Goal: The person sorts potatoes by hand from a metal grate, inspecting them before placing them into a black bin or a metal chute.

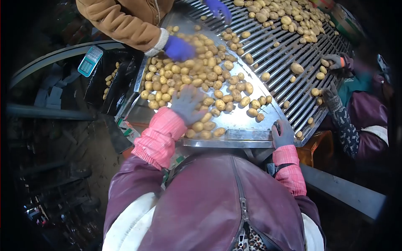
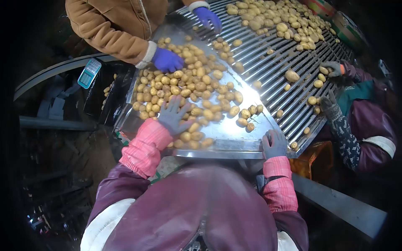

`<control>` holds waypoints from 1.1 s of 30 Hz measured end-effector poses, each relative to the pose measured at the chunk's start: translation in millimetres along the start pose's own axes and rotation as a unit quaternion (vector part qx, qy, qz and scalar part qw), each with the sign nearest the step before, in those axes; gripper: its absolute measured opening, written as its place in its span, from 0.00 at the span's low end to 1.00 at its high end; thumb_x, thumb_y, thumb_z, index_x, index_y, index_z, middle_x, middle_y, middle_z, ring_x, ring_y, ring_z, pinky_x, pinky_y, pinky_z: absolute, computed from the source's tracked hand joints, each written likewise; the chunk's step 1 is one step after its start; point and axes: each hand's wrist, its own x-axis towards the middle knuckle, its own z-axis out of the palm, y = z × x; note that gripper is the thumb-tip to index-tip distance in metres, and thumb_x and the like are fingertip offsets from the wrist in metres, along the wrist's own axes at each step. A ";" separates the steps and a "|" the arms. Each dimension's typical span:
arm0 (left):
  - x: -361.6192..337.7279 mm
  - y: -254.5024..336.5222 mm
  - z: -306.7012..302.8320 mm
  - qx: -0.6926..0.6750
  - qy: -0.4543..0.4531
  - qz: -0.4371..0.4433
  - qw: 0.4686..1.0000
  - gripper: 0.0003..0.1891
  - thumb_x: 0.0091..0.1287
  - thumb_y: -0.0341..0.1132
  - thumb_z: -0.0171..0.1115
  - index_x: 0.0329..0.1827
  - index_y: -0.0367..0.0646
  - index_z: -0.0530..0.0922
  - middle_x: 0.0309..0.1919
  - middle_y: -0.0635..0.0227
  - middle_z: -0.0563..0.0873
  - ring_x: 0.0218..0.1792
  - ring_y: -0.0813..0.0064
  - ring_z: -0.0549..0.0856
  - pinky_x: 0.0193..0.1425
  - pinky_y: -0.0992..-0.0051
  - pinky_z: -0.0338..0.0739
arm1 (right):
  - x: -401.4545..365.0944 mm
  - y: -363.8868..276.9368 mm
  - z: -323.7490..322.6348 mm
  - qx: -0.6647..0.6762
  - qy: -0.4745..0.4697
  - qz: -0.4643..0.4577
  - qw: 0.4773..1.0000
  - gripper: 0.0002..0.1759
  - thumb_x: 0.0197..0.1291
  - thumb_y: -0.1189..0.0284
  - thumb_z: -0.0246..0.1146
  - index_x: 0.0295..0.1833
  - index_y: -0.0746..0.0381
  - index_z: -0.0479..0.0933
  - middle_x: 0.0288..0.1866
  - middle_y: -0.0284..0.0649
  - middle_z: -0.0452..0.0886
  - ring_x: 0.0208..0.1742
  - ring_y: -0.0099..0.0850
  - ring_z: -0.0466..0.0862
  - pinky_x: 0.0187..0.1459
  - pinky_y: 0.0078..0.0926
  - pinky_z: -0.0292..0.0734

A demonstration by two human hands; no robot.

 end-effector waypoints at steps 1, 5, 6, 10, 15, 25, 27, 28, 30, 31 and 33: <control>-6.9 -8.5 6.8 -0.002 0.005 -0.004 1.000 0.43 0.65 0.67 0.51 0.79 0.54 0.60 0.79 0.45 0.55 0.80 0.47 0.53 0.77 0.38 0.40 | -1.2 0.9 0.8 -0.012 -0.006 0.005 1.000 0.15 0.57 0.66 0.65 0.48 0.61 0.79 0.48 0.45 0.81 0.53 0.49 0.78 0.58 0.44 0.71; -30.9 -12.5 -5.3 0.006 -0.011 -0.048 0.999 0.38 0.66 0.65 0.53 0.76 0.57 0.65 0.78 0.46 0.57 0.78 0.45 0.56 0.75 0.37 0.47 | -1.5 -1.7 -1.7 0.006 -0.016 0.024 1.000 0.14 0.58 0.67 0.65 0.47 0.61 0.79 0.48 0.45 0.81 0.54 0.49 0.78 0.59 0.45 0.71; -37.5 -14.6 -10.3 0.012 -0.025 -0.063 0.998 0.37 0.66 0.63 0.55 0.75 0.57 0.68 0.77 0.44 0.58 0.77 0.44 0.58 0.73 0.36 0.50 | -2.2 -1.1 -1.7 0.002 -0.012 0.020 1.000 0.13 0.58 0.68 0.65 0.47 0.61 0.79 0.48 0.46 0.81 0.54 0.49 0.78 0.60 0.45 0.71; -68.2 -41.1 10.5 0.018 0.047 -0.068 0.996 0.31 0.66 0.62 0.56 0.67 0.56 0.75 0.73 0.43 0.65 0.75 0.42 0.61 0.72 0.36 0.52 | 0.2 -0.7 0.8 -0.003 -0.009 0.007 1.000 0.13 0.58 0.68 0.65 0.46 0.62 0.79 0.49 0.47 0.81 0.54 0.49 0.78 0.60 0.45 0.71; -71.2 -17.3 -6.5 -0.060 0.189 -0.110 0.974 0.26 0.63 0.54 0.64 0.59 0.49 0.79 0.63 0.45 0.73 0.63 0.45 0.72 0.65 0.42 0.61 | 0.2 0.4 2.8 -0.010 -0.012 0.014 1.000 0.14 0.57 0.67 0.66 0.46 0.62 0.79 0.50 0.48 0.81 0.55 0.49 0.78 0.61 0.45 0.71; -6.6 63.9 11.9 -0.024 -0.035 0.146 0.988 0.30 0.64 0.57 0.59 0.67 0.54 0.76 0.71 0.53 0.68 0.74 0.47 0.63 0.72 0.34 0.50 | -3.4 5.0 2.3 -0.021 -0.030 0.019 0.999 0.15 0.57 0.67 0.67 0.48 0.61 0.80 0.53 0.46 0.81 0.56 0.49 0.77 0.61 0.46 0.70; -3.1 56.6 -22.7 0.014 -0.085 0.085 0.993 0.28 0.64 0.56 0.58 0.64 0.54 0.78 0.72 0.54 0.68 0.75 0.49 0.61 0.71 0.34 0.50 | -3.0 4.5 0.5 -0.021 -0.046 0.023 0.998 0.15 0.57 0.67 0.67 0.49 0.61 0.80 0.53 0.46 0.81 0.57 0.49 0.77 0.62 0.46 0.70; -2.1 46.3 -13.4 0.021 -0.025 0.044 0.998 0.24 0.64 0.53 0.59 0.60 0.52 0.79 0.69 0.54 0.69 0.74 0.49 0.63 0.71 0.36 0.52 | -2.3 4.2 0.5 -0.016 -0.046 0.022 0.999 0.15 0.57 0.67 0.67 0.49 0.61 0.80 0.52 0.46 0.82 0.57 0.49 0.77 0.62 0.46 0.70; 0.1 25.6 -6.8 -0.006 0.079 0.006 0.997 0.21 0.63 0.50 0.60 0.55 0.51 0.80 0.66 0.54 0.72 0.72 0.49 0.65 0.71 0.39 0.55 | -2.3 3.5 0.6 -0.008 -0.044 0.025 0.999 0.14 0.57 0.68 0.66 0.48 0.61 0.80 0.52 0.46 0.82 0.57 0.48 0.77 0.61 0.46 0.70; 3.4 12.3 -11.4 -0.036 0.123 0.011 0.992 0.20 0.63 0.49 0.60 0.55 0.50 0.80 0.65 0.53 0.72 0.71 0.49 0.66 0.70 0.40 0.56 | -1.8 1.9 -1.3 -0.011 -0.049 0.025 0.998 0.14 0.57 0.68 0.66 0.48 0.61 0.80 0.52 0.46 0.82 0.56 0.48 0.77 0.61 0.46 0.70; 24.0 -14.7 -31.3 -0.070 0.166 -0.006 0.984 0.22 0.63 0.49 0.61 0.58 0.50 0.77 0.64 0.51 0.73 0.69 0.47 0.68 0.70 0.44 0.58 | 0.7 -3.3 -4.9 -0.020 -0.054 0.028 0.998 0.14 0.57 0.68 0.66 0.48 0.61 0.80 0.52 0.45 0.82 0.56 0.48 0.77 0.61 0.45 0.69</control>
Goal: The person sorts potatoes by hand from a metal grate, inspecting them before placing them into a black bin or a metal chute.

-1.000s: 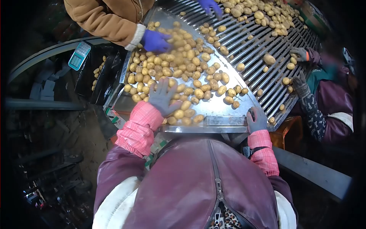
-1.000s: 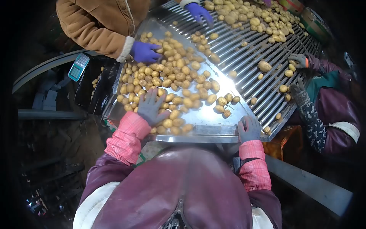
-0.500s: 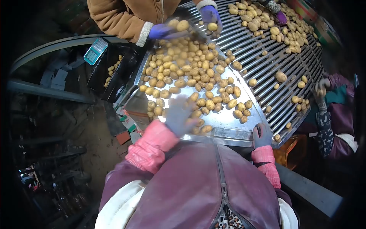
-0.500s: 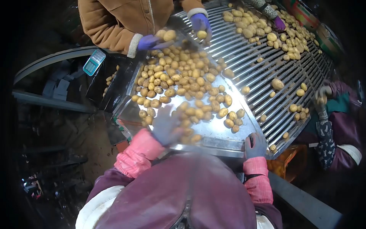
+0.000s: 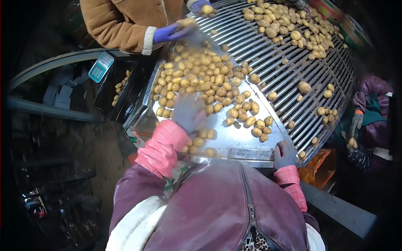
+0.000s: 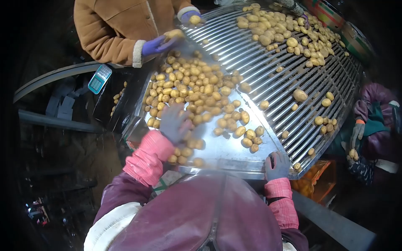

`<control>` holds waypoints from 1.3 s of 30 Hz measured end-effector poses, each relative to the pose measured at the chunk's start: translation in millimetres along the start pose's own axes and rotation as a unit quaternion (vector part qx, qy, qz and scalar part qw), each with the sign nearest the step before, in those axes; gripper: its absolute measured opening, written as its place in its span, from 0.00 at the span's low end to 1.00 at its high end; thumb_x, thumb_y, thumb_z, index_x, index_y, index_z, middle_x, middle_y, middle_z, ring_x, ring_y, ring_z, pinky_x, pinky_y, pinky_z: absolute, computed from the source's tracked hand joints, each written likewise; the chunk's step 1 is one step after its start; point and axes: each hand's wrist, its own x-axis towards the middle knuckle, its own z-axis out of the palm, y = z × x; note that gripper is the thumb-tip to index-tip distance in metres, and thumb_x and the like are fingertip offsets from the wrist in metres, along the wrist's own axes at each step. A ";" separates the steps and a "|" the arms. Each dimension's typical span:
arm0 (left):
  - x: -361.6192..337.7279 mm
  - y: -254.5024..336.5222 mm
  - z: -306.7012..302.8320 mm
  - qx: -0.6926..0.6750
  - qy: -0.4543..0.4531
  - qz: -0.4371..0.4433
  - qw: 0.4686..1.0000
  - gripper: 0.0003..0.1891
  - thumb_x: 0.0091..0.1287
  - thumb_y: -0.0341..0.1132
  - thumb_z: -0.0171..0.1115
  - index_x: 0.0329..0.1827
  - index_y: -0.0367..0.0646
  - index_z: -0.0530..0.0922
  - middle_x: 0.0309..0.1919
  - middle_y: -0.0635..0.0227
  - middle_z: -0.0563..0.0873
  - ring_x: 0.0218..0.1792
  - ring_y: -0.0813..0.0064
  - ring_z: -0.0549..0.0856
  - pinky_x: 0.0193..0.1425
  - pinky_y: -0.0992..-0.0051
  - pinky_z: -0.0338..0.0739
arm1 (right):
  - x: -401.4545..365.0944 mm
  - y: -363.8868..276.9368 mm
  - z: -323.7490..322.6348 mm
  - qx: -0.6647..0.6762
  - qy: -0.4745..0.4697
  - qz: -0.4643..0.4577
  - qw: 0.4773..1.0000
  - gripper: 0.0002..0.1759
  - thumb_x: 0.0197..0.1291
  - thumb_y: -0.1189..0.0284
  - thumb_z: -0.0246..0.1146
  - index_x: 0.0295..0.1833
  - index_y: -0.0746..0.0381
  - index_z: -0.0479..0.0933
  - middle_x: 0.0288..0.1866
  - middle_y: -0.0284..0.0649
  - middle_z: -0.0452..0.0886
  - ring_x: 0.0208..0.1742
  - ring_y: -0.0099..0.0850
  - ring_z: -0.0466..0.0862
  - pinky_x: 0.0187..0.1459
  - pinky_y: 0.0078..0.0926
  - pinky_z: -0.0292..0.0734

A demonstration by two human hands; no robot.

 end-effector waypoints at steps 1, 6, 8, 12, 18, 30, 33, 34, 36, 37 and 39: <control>20.5 -12.8 -8.4 -0.002 0.001 -0.024 1.000 0.25 0.63 0.50 0.61 0.61 0.50 0.75 0.64 0.51 0.73 0.67 0.46 0.69 0.70 0.45 0.59 | 0.3 -0.1 0.2 -0.002 0.013 -0.008 1.000 0.13 0.57 0.68 0.66 0.47 0.61 0.80 0.51 0.45 0.82 0.56 0.48 0.77 0.61 0.45 0.70; 81.4 -119.5 37.4 0.166 -0.032 -0.158 0.973 0.38 0.69 0.64 0.49 0.78 0.56 0.60 0.69 0.48 0.67 0.71 0.42 0.64 0.73 0.43 0.54 | -1.0 -1.9 1.1 0.001 0.036 -0.016 0.999 0.12 0.57 0.68 0.66 0.45 0.61 0.80 0.49 0.44 0.81 0.56 0.48 0.77 0.61 0.45 0.69; 94.3 -113.5 24.0 0.150 -0.175 -0.246 0.941 0.40 0.69 0.68 0.44 0.81 0.60 0.54 0.75 0.48 0.61 0.76 0.40 0.58 0.75 0.39 0.49 | 0.6 -2.5 -0.6 0.011 0.023 -0.014 1.000 0.14 0.56 0.67 0.66 0.46 0.60 0.80 0.49 0.43 0.81 0.57 0.48 0.77 0.61 0.45 0.69; 68.0 -102.4 50.9 0.179 -0.160 -0.161 0.957 0.39 0.68 0.69 0.44 0.80 0.69 0.55 0.79 0.51 0.56 0.75 0.33 0.53 0.73 0.33 0.47 | -0.9 -1.8 2.9 -0.018 0.039 -0.011 0.999 0.16 0.56 0.66 0.66 0.48 0.60 0.80 0.51 0.43 0.82 0.58 0.48 0.76 0.62 0.44 0.69; -2.0 -32.2 44.8 0.140 -0.200 -0.065 0.968 0.39 0.67 0.69 0.46 0.79 0.65 0.60 0.79 0.47 0.55 0.75 0.30 0.52 0.71 0.28 0.45 | 5.5 2.3 3.0 -0.028 0.010 -0.033 0.999 0.24 0.55 0.63 0.68 0.56 0.61 0.77 0.58 0.47 0.78 0.62 0.49 0.75 0.64 0.44 0.69; -110.6 93.4 21.5 -0.027 -0.090 0.042 0.995 0.29 0.65 0.57 0.59 0.67 0.55 0.75 0.70 0.47 0.68 0.69 0.38 0.67 0.69 0.30 0.53 | 106.0 -74.3 4.4 0.004 -0.272 -0.105 0.956 0.55 0.47 0.54 0.74 0.78 0.56 0.55 0.70 0.55 0.64 0.64 0.55 0.76 0.60 0.44 0.77; -118.5 100.3 17.8 -0.021 -0.086 0.037 0.995 0.29 0.66 0.57 0.59 0.66 0.52 0.74 0.70 0.48 0.68 0.69 0.42 0.68 0.70 0.32 0.53 | 102.2 -92.5 29.0 0.009 -0.275 -0.133 0.952 0.53 0.49 0.56 0.74 0.79 0.52 0.55 0.72 0.58 0.62 0.62 0.56 0.78 0.58 0.43 0.79; -119.6 103.2 15.8 -0.015 -0.088 0.030 0.996 0.30 0.66 0.56 0.59 0.67 0.52 0.74 0.70 0.48 0.68 0.70 0.43 0.68 0.71 0.32 0.53 | 100.4 -90.7 43.6 0.014 -0.261 -0.163 0.951 0.52 0.49 0.57 0.73 0.79 0.52 0.56 0.73 0.58 0.62 0.62 0.55 0.78 0.58 0.43 0.79; -123.7 106.1 15.2 -0.005 -0.091 0.010 0.996 0.29 0.66 0.57 0.58 0.67 0.54 0.74 0.70 0.49 0.68 0.71 0.43 0.66 0.71 0.32 0.53 | 98.0 -99.6 51.1 -0.008 -0.260 -0.209 0.943 0.48 0.51 0.61 0.72 0.78 0.51 0.58 0.76 0.58 0.58 0.63 0.54 0.78 0.57 0.43 0.80; -124.7 106.5 14.6 -0.001 -0.092 0.000 0.996 0.29 0.66 0.57 0.58 0.67 0.55 0.74 0.70 0.49 0.68 0.72 0.43 0.66 0.71 0.32 0.52 | 98.9 -103.5 51.7 0.020 -0.270 -0.227 0.935 0.47 0.52 0.62 0.71 0.77 0.51 0.59 0.76 0.58 0.58 0.63 0.55 0.77 0.58 0.43 0.80; -123.0 102.6 12.4 0.003 -0.105 -0.039 0.994 0.27 0.67 0.57 0.57 0.68 0.59 0.75 0.70 0.49 0.68 0.73 0.42 0.64 0.72 0.32 0.51 | 100.7 -117.6 45.4 0.076 -0.288 -0.261 0.918 0.44 0.53 0.64 0.70 0.76 0.51 0.61 0.76 0.58 0.58 0.63 0.56 0.77 0.59 0.43 0.79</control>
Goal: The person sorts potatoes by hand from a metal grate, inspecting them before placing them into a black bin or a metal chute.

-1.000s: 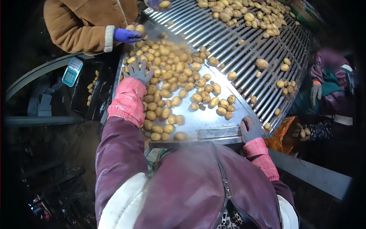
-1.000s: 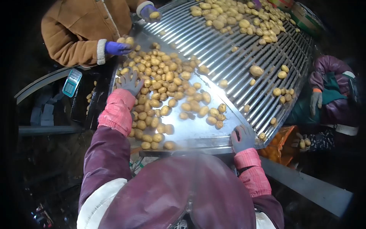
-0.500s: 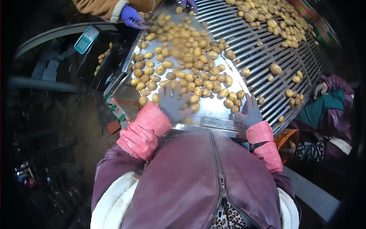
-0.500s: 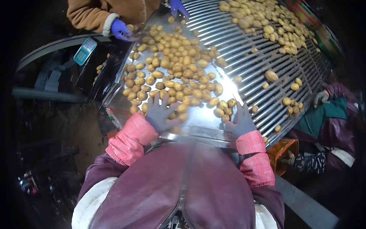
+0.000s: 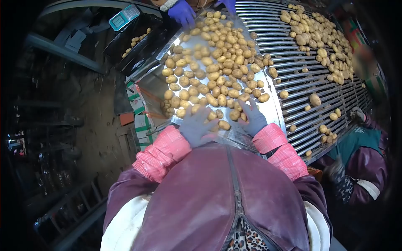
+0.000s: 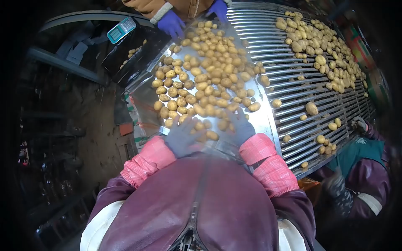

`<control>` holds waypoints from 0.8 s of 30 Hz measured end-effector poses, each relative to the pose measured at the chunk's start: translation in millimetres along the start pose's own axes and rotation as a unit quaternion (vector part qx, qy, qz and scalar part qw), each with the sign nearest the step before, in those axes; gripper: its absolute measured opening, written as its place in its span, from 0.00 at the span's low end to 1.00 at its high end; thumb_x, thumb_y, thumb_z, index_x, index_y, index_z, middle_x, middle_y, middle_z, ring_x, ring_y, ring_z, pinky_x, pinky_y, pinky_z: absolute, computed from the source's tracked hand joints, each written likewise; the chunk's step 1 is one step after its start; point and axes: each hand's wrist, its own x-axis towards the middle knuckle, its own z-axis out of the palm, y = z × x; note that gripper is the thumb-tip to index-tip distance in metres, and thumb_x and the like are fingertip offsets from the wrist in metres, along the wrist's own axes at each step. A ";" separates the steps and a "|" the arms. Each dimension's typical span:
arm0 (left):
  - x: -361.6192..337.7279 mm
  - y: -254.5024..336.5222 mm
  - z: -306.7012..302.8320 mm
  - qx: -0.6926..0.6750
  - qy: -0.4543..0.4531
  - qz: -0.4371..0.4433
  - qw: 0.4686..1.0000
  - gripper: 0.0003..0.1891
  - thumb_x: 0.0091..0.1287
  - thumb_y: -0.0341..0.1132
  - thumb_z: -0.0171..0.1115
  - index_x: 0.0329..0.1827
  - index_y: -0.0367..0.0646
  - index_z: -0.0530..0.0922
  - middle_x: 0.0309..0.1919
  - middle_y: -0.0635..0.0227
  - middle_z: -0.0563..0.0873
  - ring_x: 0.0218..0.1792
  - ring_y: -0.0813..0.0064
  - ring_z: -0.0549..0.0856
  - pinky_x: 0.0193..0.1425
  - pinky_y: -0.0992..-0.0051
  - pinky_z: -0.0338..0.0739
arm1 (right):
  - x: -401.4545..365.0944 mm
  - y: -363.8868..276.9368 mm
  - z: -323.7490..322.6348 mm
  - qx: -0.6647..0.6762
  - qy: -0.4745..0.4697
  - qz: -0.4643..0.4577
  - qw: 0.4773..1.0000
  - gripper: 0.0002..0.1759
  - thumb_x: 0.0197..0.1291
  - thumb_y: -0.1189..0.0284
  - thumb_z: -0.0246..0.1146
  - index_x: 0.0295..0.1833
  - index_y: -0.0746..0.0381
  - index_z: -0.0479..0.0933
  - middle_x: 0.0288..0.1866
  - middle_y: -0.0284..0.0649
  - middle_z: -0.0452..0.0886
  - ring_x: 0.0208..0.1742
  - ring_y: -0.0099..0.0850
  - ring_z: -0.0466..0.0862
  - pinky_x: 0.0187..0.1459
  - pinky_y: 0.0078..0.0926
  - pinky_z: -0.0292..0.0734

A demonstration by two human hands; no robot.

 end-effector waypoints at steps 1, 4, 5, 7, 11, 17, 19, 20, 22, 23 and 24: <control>0.9 -3.2 -1.1 0.000 -0.007 -0.018 1.000 0.27 0.68 0.57 0.56 0.68 0.60 0.75 0.71 0.49 0.68 0.73 0.41 0.63 0.72 0.32 0.50 | 2.4 -13.1 -5.3 0.025 -0.001 0.006 1.000 0.38 0.55 0.68 0.67 0.74 0.51 0.66 0.74 0.59 0.62 0.63 0.56 0.77 0.60 0.42 0.78; 5.3 -21.8 2.2 0.069 0.047 -0.101 0.991 0.25 0.68 0.56 0.55 0.68 0.64 0.76 0.71 0.49 0.68 0.74 0.40 0.62 0.72 0.31 0.48 | 21.2 -29.3 0.4 0.042 0.037 -0.144 0.988 0.33 0.58 0.70 0.64 0.71 0.53 0.70 0.69 0.58 0.68 0.61 0.54 0.78 0.59 0.41 0.78; 8.0 -26.9 1.8 0.083 0.070 -0.128 0.986 0.24 0.69 0.53 0.55 0.67 0.64 0.76 0.72 0.48 0.67 0.73 0.37 0.61 0.73 0.31 0.46 | 28.8 -33.0 3.1 0.039 0.042 -0.188 0.981 0.30 0.59 0.72 0.63 0.69 0.53 0.71 0.68 0.56 0.70 0.60 0.53 0.79 0.59 0.41 0.78; 9.9 -33.9 -0.3 0.106 0.048 -0.207 0.971 0.24 0.69 0.52 0.54 0.67 0.62 0.77 0.71 0.47 0.67 0.73 0.36 0.61 0.73 0.32 0.45 | 38.1 -38.7 0.5 0.061 0.034 -0.209 0.975 0.29 0.59 0.71 0.63 0.68 0.54 0.72 0.68 0.55 0.71 0.60 0.53 0.79 0.58 0.42 0.78; 6.8 -21.4 10.9 0.073 0.112 -0.184 0.974 0.25 0.67 0.48 0.57 0.66 0.51 0.76 0.69 0.44 0.68 0.71 0.36 0.62 0.73 0.33 0.47 | 79.3 -22.2 -19.6 -0.028 0.135 -0.216 0.967 0.30 0.58 0.64 0.65 0.68 0.55 0.72 0.65 0.51 0.73 0.63 0.49 0.76 0.60 0.44 0.74; 15.1 -9.2 7.7 -0.017 0.088 -0.158 0.983 0.31 0.67 0.51 0.61 0.68 0.42 0.73 0.70 0.39 0.67 0.73 0.35 0.61 0.75 0.38 0.52 | 132.0 5.9 -13.0 -0.258 0.162 -0.102 0.947 0.44 0.56 0.44 0.64 0.75 0.53 0.63 0.72 0.53 0.64 0.72 0.57 0.63 0.69 0.58 0.58; 16.3 -7.5 5.0 -0.022 0.077 -0.170 0.982 0.32 0.66 0.52 0.61 0.68 0.40 0.72 0.70 0.40 0.67 0.73 0.36 0.61 0.75 0.38 0.52 | 121.4 3.1 3.7 -0.289 0.141 -0.114 0.940 0.45 0.58 0.40 0.61 0.75 0.52 0.63 0.75 0.56 0.59 0.74 0.64 0.57 0.70 0.61 0.55; 16.7 -6.8 3.6 -0.025 0.071 -0.175 0.982 0.32 0.66 0.52 0.61 0.68 0.39 0.72 0.70 0.40 0.67 0.73 0.36 0.61 0.75 0.38 0.52 | 113.4 -2.3 7.6 -0.279 0.119 -0.125 0.945 0.44 0.58 0.40 0.61 0.75 0.51 0.63 0.75 0.56 0.58 0.75 0.63 0.56 0.71 0.62 0.54; 17.4 -5.7 1.7 -0.036 0.077 -0.180 0.980 0.33 0.66 0.53 0.62 0.67 0.37 0.72 0.70 0.40 0.67 0.73 0.37 0.62 0.74 0.39 0.53 | 96.4 -17.4 9.2 -0.259 0.072 -0.147 0.952 0.43 0.58 0.41 0.61 0.74 0.51 0.64 0.76 0.56 0.57 0.77 0.62 0.54 0.72 0.63 0.51; 19.0 -6.4 1.2 -0.040 0.080 -0.181 0.979 0.34 0.66 0.53 0.62 0.66 0.36 0.71 0.70 0.40 0.67 0.73 0.37 0.63 0.74 0.39 0.53 | 91.0 -26.1 4.9 -0.251 0.078 -0.188 0.946 0.35 0.61 0.49 0.62 0.71 0.50 0.68 0.73 0.53 0.63 0.74 0.56 0.63 0.68 0.58 0.61; 19.5 -7.8 2.1 -0.036 0.086 -0.178 0.980 0.34 0.66 0.53 0.62 0.66 0.35 0.71 0.70 0.40 0.67 0.72 0.37 0.63 0.74 0.39 0.54 | 93.7 -30.1 1.4 -0.198 0.076 -0.209 0.955 0.32 0.61 0.52 0.63 0.69 0.50 0.70 0.70 0.51 0.67 0.70 0.53 0.67 0.65 0.55 0.65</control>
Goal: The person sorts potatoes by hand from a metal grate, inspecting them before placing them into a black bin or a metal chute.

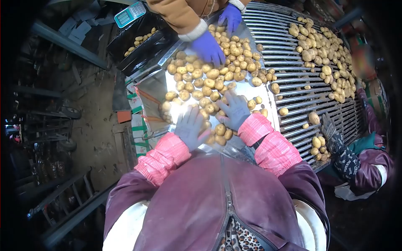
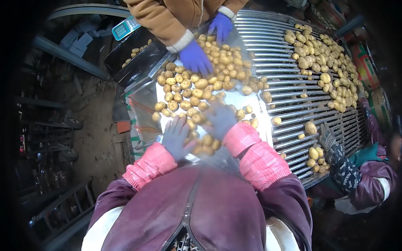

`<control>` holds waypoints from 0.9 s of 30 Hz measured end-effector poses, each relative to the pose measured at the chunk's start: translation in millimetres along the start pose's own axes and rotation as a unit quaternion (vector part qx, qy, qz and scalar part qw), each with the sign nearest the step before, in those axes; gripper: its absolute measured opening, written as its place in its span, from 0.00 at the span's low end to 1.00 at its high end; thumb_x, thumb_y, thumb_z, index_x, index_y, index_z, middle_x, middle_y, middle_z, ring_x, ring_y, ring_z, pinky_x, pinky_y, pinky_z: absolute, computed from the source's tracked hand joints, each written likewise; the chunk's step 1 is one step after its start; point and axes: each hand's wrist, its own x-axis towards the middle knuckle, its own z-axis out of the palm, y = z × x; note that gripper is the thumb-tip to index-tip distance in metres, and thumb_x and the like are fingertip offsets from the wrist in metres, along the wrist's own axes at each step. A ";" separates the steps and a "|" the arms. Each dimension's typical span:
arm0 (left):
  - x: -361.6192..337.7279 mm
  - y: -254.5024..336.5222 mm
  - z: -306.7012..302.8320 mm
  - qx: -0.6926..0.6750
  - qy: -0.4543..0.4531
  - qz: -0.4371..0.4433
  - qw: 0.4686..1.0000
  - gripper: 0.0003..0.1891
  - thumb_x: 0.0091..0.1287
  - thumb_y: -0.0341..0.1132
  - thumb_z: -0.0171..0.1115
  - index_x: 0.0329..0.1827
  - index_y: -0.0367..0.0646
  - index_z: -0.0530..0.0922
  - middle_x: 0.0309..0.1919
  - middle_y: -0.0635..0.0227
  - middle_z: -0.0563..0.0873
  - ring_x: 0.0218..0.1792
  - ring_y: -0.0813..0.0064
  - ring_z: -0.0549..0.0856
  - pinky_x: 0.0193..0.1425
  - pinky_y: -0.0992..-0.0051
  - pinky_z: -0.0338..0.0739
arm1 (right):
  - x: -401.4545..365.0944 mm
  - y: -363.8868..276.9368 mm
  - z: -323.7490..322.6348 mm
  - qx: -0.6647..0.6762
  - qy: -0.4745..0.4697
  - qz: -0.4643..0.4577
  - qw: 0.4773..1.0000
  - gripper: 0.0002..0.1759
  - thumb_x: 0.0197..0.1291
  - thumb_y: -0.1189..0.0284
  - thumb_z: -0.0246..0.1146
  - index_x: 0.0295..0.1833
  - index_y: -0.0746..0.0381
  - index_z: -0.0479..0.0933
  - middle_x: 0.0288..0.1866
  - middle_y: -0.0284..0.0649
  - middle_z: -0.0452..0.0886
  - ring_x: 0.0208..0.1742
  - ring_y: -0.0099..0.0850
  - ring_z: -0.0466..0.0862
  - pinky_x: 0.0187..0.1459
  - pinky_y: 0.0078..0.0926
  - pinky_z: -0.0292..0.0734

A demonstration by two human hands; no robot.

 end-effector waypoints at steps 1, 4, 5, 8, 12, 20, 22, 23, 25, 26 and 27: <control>-0.7 -1.9 1.9 0.003 0.006 0.004 1.000 0.34 0.65 0.53 0.63 0.65 0.34 0.71 0.70 0.40 0.67 0.72 0.37 0.63 0.74 0.39 0.54 | 4.8 0.0 -2.3 0.055 0.013 -0.014 0.998 0.29 0.61 0.55 0.63 0.67 0.51 0.71 0.67 0.49 0.70 0.67 0.50 0.72 0.62 0.52 0.68; -2.5 -2.8 3.6 -0.001 0.016 0.010 1.000 0.34 0.65 0.53 0.63 0.64 0.34 0.71 0.70 0.40 0.67 0.72 0.37 0.64 0.73 0.39 0.56 | 41.8 -7.8 -23.2 0.068 -0.023 -0.008 0.997 0.19 0.61 0.66 0.62 0.58 0.52 0.75 0.52 0.40 0.77 0.51 0.40 0.82 0.49 0.42 0.77; -2.0 -2.8 3.0 -0.004 0.018 0.012 1.000 0.34 0.65 0.53 0.64 0.64 0.34 0.71 0.69 0.40 0.67 0.71 0.37 0.64 0.73 0.39 0.56 | 56.2 -3.7 -12.9 0.051 -0.005 -0.013 0.999 0.19 0.61 0.67 0.62 0.59 0.52 0.74 0.52 0.40 0.77 0.51 0.40 0.82 0.48 0.43 0.77; -1.5 -3.9 1.9 -0.005 0.021 0.013 1.000 0.34 0.64 0.52 0.64 0.65 0.34 0.70 0.69 0.40 0.68 0.70 0.39 0.66 0.71 0.39 0.59 | 98.4 3.2 -8.3 0.015 -0.062 0.002 0.998 0.23 0.56 0.67 0.65 0.59 0.55 0.73 0.55 0.43 0.75 0.53 0.42 0.82 0.50 0.43 0.79; 0.3 -3.2 0.2 0.015 0.030 0.015 0.999 0.33 0.62 0.53 0.63 0.64 0.38 0.71 0.68 0.43 0.68 0.69 0.46 0.67 0.69 0.48 0.60 | 125.4 -2.8 -19.8 -0.023 -0.182 0.075 0.980 0.28 0.55 0.68 0.67 0.62 0.57 0.70 0.61 0.47 0.72 0.60 0.44 0.81 0.57 0.42 0.79; 0.6 -2.9 0.6 0.025 0.055 0.037 0.998 0.33 0.61 0.51 0.64 0.62 0.37 0.71 0.66 0.45 0.70 0.67 0.49 0.67 0.67 0.52 0.63 | 123.7 39.3 -0.3 0.083 -0.191 0.131 0.969 0.19 0.64 0.59 0.59 0.59 0.47 0.77 0.58 0.50 0.77 0.56 0.50 0.81 0.56 0.42 0.77; 2.5 -5.3 -2.7 -0.004 0.038 0.034 0.999 0.34 0.62 0.50 0.65 0.66 0.37 0.70 0.66 0.45 0.72 0.67 0.46 0.70 0.68 0.50 0.65 | 108.0 45.9 -1.7 0.284 -0.126 0.198 0.930 0.19 0.65 0.60 0.58 0.59 0.50 0.78 0.56 0.49 0.79 0.53 0.45 0.82 0.56 0.40 0.77; 2.0 -5.8 -3.9 -0.021 0.025 0.034 0.999 0.35 0.63 0.50 0.66 0.68 0.36 0.70 0.66 0.44 0.72 0.66 0.45 0.71 0.68 0.49 0.66 | 96.0 49.6 0.2 0.379 -0.092 0.233 0.891 0.19 0.66 0.60 0.57 0.59 0.52 0.78 0.56 0.49 0.79 0.51 0.43 0.83 0.55 0.38 0.78; 6.8 -2.3 -12.1 -0.190 0.019 -0.062 0.980 0.35 0.64 0.50 0.66 0.68 0.37 0.70 0.66 0.46 0.73 0.66 0.46 0.72 0.67 0.52 0.69 | 73.0 66.2 30.4 0.383 0.037 0.137 0.913 0.18 0.69 0.63 0.55 0.61 0.56 0.76 0.55 0.46 0.79 0.52 0.40 0.82 0.53 0.36 0.79; 5.3 -5.3 -7.8 -0.252 0.049 -0.078 0.963 0.33 0.67 0.49 0.64 0.69 0.37 0.70 0.66 0.47 0.73 0.65 0.47 0.73 0.66 0.53 0.72 | 64.6 54.3 20.8 0.462 0.055 0.162 0.870 0.18 0.69 0.65 0.55 0.60 0.58 0.76 0.56 0.45 0.79 0.52 0.37 0.81 0.52 0.33 0.79; 4.0 -8.4 -3.6 -0.314 0.081 -0.089 0.942 0.32 0.69 0.49 0.62 0.70 0.38 0.69 0.66 0.48 0.74 0.65 0.48 0.75 0.66 0.54 0.74 | 56.5 41.5 9.7 0.540 0.078 0.186 0.817 0.17 0.69 0.67 0.54 0.60 0.59 0.76 0.56 0.44 0.78 0.52 0.35 0.81 0.50 0.31 0.80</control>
